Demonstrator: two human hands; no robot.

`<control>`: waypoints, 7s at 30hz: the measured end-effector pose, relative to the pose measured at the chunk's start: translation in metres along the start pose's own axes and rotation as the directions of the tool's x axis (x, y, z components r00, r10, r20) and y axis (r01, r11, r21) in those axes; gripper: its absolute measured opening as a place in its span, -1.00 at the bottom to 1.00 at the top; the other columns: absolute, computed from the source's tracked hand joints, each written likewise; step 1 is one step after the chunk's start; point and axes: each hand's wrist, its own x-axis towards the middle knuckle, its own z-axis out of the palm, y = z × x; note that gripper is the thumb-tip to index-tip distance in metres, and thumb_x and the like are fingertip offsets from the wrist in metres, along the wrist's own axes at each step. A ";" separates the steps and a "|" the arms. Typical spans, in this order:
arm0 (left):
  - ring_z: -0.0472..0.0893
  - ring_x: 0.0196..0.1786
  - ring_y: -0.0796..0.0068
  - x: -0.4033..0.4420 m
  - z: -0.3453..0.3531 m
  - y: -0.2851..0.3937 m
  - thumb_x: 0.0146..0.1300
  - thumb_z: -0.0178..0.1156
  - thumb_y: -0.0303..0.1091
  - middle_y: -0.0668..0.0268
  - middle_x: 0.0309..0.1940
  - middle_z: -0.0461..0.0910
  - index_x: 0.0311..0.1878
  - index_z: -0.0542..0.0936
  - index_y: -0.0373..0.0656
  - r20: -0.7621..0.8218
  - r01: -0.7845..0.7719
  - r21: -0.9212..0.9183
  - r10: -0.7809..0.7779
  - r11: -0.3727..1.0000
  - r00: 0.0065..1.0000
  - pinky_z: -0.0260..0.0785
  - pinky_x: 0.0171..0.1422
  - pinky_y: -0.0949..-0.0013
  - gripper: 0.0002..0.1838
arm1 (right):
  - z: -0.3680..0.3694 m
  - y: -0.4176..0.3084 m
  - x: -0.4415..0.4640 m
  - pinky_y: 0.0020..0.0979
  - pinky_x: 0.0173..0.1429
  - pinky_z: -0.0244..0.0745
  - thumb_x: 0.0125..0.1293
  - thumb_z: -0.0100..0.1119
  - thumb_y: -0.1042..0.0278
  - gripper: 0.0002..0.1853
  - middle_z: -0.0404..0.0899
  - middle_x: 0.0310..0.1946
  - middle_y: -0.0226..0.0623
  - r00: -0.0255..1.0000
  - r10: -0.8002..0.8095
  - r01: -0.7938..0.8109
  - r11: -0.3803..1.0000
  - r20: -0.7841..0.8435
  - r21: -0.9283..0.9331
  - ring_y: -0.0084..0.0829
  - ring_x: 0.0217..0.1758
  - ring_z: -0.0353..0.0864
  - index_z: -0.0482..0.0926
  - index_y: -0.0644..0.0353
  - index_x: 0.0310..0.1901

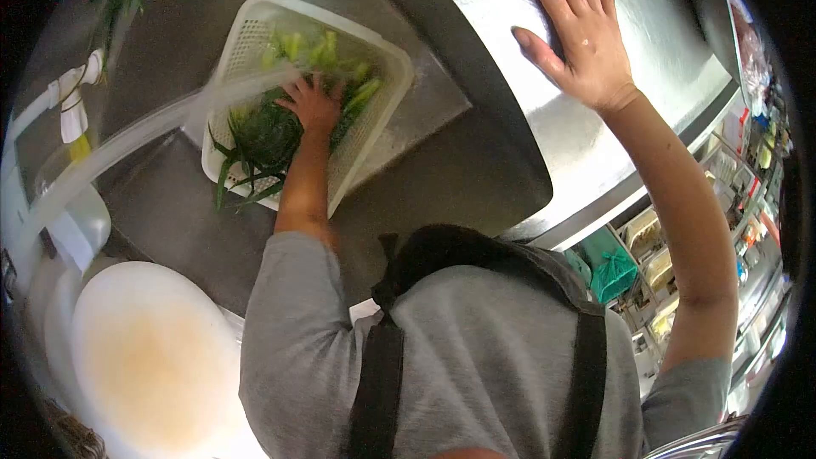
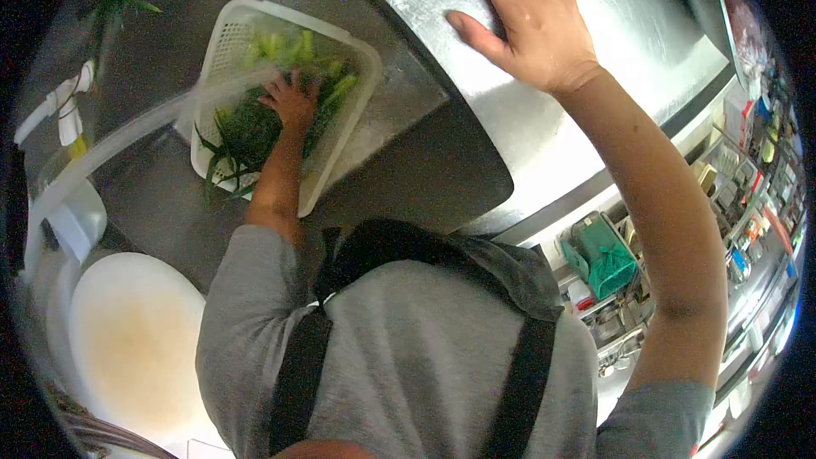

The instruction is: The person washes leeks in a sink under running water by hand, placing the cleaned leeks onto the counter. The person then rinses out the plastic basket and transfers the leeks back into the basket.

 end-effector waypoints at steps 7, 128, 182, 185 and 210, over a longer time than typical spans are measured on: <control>0.49 0.12 0.08 0.027 -0.026 -0.100 0.19 0.25 -0.06 0.06 0.18 0.45 0.26 0.41 -0.08 0.032 0.025 -0.414 -0.013 0.910 0.999 0.08 0.31 -0.16 -0.40 | 0.000 -0.002 -0.001 0.15 0.48 -0.26 0.26 0.01 -0.11 -0.23 -0.02 0.46 0.03 1.000 -0.005 0.005 1.000 -0.011 0.004 0.16 0.51 -0.12 0.13 0.10 0.43; -0.34 0.57 0.08 0.155 -0.502 0.207 -0.24 0.30 0.46 0.05 0.53 -0.32 0.50 -0.09 -0.18 -0.236 -0.426 0.162 0.454 0.890 0.859 -0.54 0.44 -0.40 0.36 | 0.012 0.021 -0.016 0.14 0.52 -0.27 0.29 -0.04 -0.16 -0.31 0.00 0.47 -0.24 0.970 -0.006 0.025 0.997 -0.244 0.077 -0.03 0.54 -0.15 0.17 -0.08 0.40; 0.32 0.31 0.03 -0.061 -0.052 0.060 0.22 0.22 -0.35 0.03 0.28 0.28 0.34 0.29 -0.09 0.328 -0.380 -0.498 0.575 0.779 0.750 0.26 0.34 0.02 -0.39 | 0.015 0.001 -0.018 0.15 0.48 -0.19 0.26 0.00 -0.10 -0.28 0.05 0.44 -0.06 0.982 -0.043 0.040 0.999 -0.181 -0.023 0.13 0.48 -0.03 0.16 0.01 0.41; 0.27 0.35 0.06 -0.082 -0.011 0.068 0.17 0.28 -0.34 0.05 0.32 0.20 0.33 0.29 -0.04 0.288 -0.474 -0.164 0.502 0.865 0.816 0.19 0.36 -0.05 -0.36 | 0.015 0.000 -0.019 0.15 0.48 -0.19 0.26 0.00 -0.10 -0.27 0.05 0.44 -0.06 0.983 -0.047 0.046 0.999 -0.177 -0.005 0.13 0.48 -0.03 0.16 0.01 0.41; 0.47 0.21 0.13 -0.022 -0.078 0.094 -0.09 0.44 0.15 0.14 0.09 0.56 0.11 0.54 -0.17 0.454 -0.159 -0.203 0.236 0.966 0.859 0.11 0.32 -0.20 -0.24 | 0.015 -0.001 -0.021 0.14 0.49 -0.22 0.26 0.02 -0.07 -0.29 0.05 0.44 -0.07 0.987 -0.022 0.025 1.000 -0.158 0.017 0.11 0.50 -0.06 0.18 0.02 0.40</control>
